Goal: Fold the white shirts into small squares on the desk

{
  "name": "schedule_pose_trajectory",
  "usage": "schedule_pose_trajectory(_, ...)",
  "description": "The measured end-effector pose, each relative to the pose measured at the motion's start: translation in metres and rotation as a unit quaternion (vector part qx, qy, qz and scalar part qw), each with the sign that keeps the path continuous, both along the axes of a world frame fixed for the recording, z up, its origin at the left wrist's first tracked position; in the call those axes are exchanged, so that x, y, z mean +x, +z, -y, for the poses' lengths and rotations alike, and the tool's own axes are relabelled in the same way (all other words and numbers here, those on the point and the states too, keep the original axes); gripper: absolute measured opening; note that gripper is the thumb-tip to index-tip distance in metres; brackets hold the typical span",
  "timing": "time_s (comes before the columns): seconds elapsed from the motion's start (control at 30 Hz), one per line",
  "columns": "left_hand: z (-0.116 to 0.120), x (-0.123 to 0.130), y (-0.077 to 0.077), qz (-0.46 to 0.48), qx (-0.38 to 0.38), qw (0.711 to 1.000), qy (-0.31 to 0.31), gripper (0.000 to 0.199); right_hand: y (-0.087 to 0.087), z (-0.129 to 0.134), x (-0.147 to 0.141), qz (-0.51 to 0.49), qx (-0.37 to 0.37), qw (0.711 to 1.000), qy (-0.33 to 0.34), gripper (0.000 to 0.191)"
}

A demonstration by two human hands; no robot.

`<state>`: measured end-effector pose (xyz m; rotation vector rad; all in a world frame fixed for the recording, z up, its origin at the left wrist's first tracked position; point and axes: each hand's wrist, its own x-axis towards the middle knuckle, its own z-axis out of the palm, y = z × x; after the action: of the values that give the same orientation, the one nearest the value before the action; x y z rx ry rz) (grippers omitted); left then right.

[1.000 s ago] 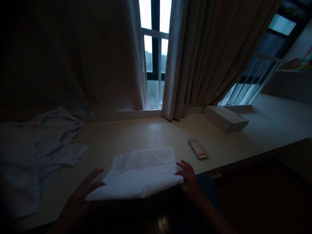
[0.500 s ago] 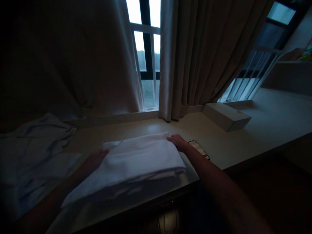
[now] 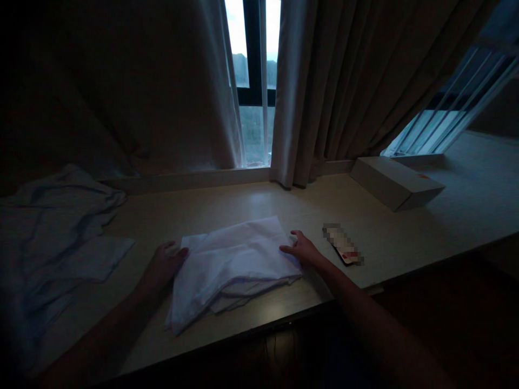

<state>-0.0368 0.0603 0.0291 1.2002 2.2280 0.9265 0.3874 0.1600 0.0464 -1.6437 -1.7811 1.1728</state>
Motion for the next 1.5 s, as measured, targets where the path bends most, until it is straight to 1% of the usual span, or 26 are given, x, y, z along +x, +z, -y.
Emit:
schedule_pose_trajectory(0.03,0.010,0.004,0.001,-0.009,0.010,1.000,-0.021,0.081,-0.003,0.010,0.005,0.012,0.023,1.000,-0.001,0.075)
schedule_pose_trajectory(0.1,0.035,0.014,0.001,-0.060,0.035,0.995,-0.068,0.081,-0.009,0.029,0.014,0.023,0.026,0.999,-0.008,0.073)
schedule_pose_trajectory(0.2,0.078,0.033,-0.007,-0.155,0.075,0.975,-0.137,0.076,-0.018,0.051,0.022,0.002,-0.009,1.000,-0.020,0.054)
schedule_pose_trajectory(0.27,0.101,0.042,-0.016,-0.193,0.085,0.958,-0.193,0.075,-0.023,0.056,0.023,-0.008,0.005,1.000,-0.016,0.038)
schedule_pose_trajectory(0.33,0.115,0.046,-0.025,-0.212,0.093,0.945,-0.232,0.064,-0.028,0.057,0.022,-0.010,0.040,0.999,-0.016,0.026)
schedule_pose_trajectory(0.4,0.121,0.043,-0.031,-0.220,0.100,0.940,-0.242,0.045,-0.033,0.054,0.020,-0.032,0.057,0.997,-0.044,0.019)
schedule_pose_trajectory(0.43,0.122,0.041,-0.033,-0.222,0.099,0.940,-0.241,0.037,-0.035,0.053,0.020,-0.050,0.058,0.995,-0.065,0.017)
schedule_pose_trajectory(0.47,0.122,0.038,-0.033,-0.223,0.093,0.941,-0.238,0.035,-0.037,0.053,0.020,-0.070,0.055,0.992,-0.084,0.015)
schedule_pose_trajectory(0.57,0.122,0.031,-0.029,-0.232,0.060,0.945,-0.221,0.038,-0.042,0.055,0.023,-0.115,0.047,0.984,-0.124,0.013)
schedule_pose_trajectory(0.63,0.124,0.031,-0.026,-0.244,0.052,0.942,-0.224,0.040,-0.045,0.057,0.024,-0.129,0.056,0.980,-0.141,0.013)
schedule_pose_trajectory(0.73,0.126,0.033,-0.027,-0.273,0.068,0.922,-0.267,0.042,-0.050,0.060,0.026,-0.135,0.075,0.975,-0.159,0.014)
schedule_pose_trajectory(0.8,0.125,0.034,-0.028,-0.295,0.078,0.908,-0.288,0.042,-0.052,0.062,0.027,-0.131,0.089,0.974,-0.164,0.018)
schedule_pose_trajectory(0.87,0.119,0.037,-0.026,-0.309,0.064,0.900,-0.300,0.040,-0.052,0.064,0.029,-0.126,0.105,0.973,-0.161,0.026)
schedule_pose_trajectory(0.9,0.115,0.039,-0.021,-0.309,0.045,0.899,-0.307,0.038,-0.052,0.065,0.030,-0.122,0.113,0.974,-0.156,0.032)
schedule_pose_trajectory(0.97,0.105,0.045,-0.005,-0.296,-0.019,0.893,-0.339,0.034,-0.050,0.067,0.032,-0.114,0.127,0.975,-0.141,0.039)
schedule_pose_trajectory(1.03,0.093,0.053,0.019,-0.267,-0.110,0.882,-0.373,0.036,-0.047,0.069,0.034,-0.106,0.135,0.977,-0.124,0.040)
schedule_pose_trajectory(1.1,0.082,0.059,0.046,-0.236,-0.191,0.872,-0.385,0.045,-0.044,0.069,0.035,-0.101,0.136,0.979,-0.111,0.039)
schedule_pose_trajectory(1.13,0.077,0.062,0.060,-0.225,-0.214,0.870,-0.383,0.052,-0.042,0.069,0.036,-0.099,0.136,0.980,-0.105,0.039)
schedule_pose_trajectory(1.17,0.072,0.065,0.073,-0.218,-0.224,0.870,-0.380,0.057,-0.041,0.069,0.036,-0.097,0.134,0.981,-0.101,0.039)
schedule_pose_trajectory(1.23,0.063,0.069,0.094,-0.214,-0.207,0.877,-0.378,0.061,-0.039,0.068,0.036,-0.092,0.128,0.983,-0.093,0.040)
schedule_pose_trajectory(1.3,0.055,0.077,0.104,-0.215,-0.172,0.883,-0.381,0.062,-0.037,0.067,0.036,-0.090,0.119,0.985,-0.088,0.040)
schedule_pose_trajectory(1.33,0.052,0.082,0.105,-0.219,-0.153,0.885,-0.383,0.061,-0.036,0.066,0.036,-0.089,0.114,0.986,-0.086,0.039)
schedule_pose_trajectory(1.37,0.050,0.089,0.103,-0.225,-0.135,0.885,-0.385,0.060,-0.036,0.065,0.036,-0.090,0.109,0.986,-0.084,0.038)
schedule_pose_trajectory(1.4,0.048,0.097,0.097,-0.232,-0.116,0.885,-0.387,0.060,-0.035,0.065,0.036,-0.090,0.104,0.987,-0.083,0.036)
schedule_pose_trajectory(1.43,0.046,0.106,0.088,-0.240,-0.097,0.884,-0.389,0.060,-0.035,0.064,0.036,-0.091,0.100,0.987,-0.082,0.034)
schedule_pose_trajectory(1.5,0.046,0.128,0.065,-0.254,-0.058,0.882,-0.392,0.059,-0.036,0.062,0.036,-0.093,0.090,0.988,-0.079,0.028)
